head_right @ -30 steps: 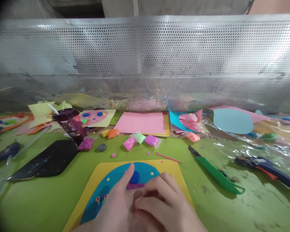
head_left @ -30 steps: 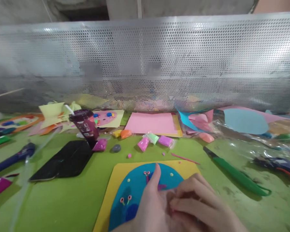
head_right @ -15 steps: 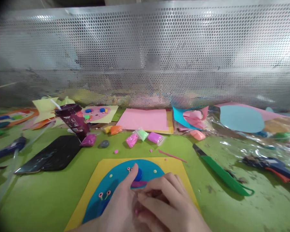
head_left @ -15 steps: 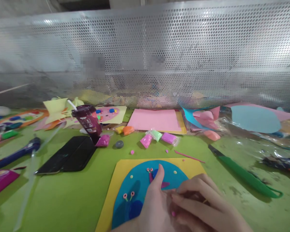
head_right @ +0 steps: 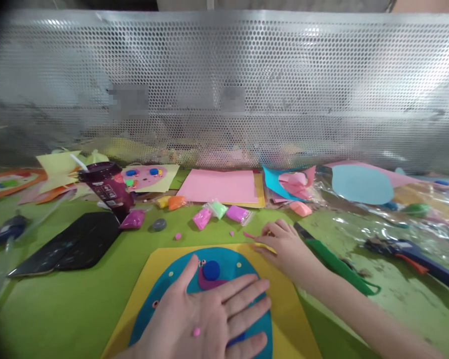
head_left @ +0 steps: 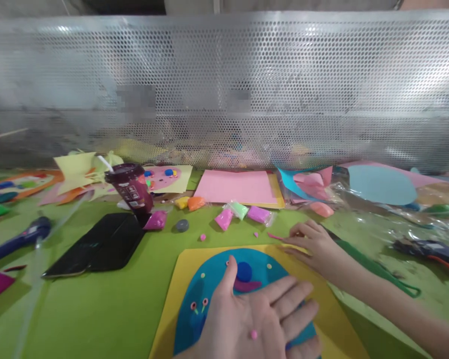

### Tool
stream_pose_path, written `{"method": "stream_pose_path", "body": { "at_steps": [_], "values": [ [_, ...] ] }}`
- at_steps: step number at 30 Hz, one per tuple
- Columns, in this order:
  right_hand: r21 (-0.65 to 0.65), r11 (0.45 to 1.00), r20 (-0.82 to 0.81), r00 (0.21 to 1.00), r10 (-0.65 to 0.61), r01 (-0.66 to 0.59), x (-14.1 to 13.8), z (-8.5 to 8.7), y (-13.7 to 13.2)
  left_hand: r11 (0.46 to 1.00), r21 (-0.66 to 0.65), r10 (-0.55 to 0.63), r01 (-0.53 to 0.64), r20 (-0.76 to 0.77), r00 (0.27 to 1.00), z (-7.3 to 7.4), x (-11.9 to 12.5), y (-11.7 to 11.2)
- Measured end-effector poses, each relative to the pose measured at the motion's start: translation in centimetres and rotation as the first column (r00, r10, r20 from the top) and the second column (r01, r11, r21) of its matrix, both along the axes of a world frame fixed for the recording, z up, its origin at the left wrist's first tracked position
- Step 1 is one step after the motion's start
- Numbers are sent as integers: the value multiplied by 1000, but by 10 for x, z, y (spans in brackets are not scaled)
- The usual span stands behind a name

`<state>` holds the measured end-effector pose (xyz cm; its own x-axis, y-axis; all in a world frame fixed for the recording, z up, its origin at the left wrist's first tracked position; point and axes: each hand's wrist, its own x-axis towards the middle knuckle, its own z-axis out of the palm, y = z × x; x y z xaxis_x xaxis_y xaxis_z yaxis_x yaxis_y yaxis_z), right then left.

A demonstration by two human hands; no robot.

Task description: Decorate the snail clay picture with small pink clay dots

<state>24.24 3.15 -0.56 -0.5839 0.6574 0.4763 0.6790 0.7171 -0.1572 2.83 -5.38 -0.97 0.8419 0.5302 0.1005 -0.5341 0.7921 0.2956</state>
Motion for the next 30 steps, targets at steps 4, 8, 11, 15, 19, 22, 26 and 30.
{"method": "stream_pose_path", "body": {
  "at_steps": [4, 8, 11, 15, 19, 22, 26, 30],
  "values": [
    [-31, 1000, 36, 999, -3, 4, -5, -18, 4, 1000, 24, 3, -3, 4, 1000, 0, -4, 2],
    [-34, 999, -25, 1000, 0, 0, -10, -9, -2, 986, -163, 31, -22, 54, 998, 2, -5, 2],
    [-36, 999, -105, 994, -15, 11, -19, 13, -19, 933, -356, 83, -58, 55, 995, 6, -3, 1],
    [-104, 994, -231, 973, 10, -35, -38, 39, -54, 876, -450, 179, -174, -32, 983, 13, 4, 0],
    [-220, 946, -306, 938, 165, -238, -54, 40, -80, 882, -460, 143, -104, 51, 988, 17, 8, -4],
    [-267, 903, -275, 924, 265, -338, -59, 35, -86, 913, -403, 120, -66, 109, 987, 19, 8, -7],
    [-297, 882, -266, 919, 291, -365, -60, 36, -86, 919, -392, 78, -44, 74, 994, 19, 9, -9],
    [-378, 852, -218, 930, 297, -361, -60, 42, -87, 925, -380, 44, 4, 118, 992, 14, 10, -9]
  ]
}}
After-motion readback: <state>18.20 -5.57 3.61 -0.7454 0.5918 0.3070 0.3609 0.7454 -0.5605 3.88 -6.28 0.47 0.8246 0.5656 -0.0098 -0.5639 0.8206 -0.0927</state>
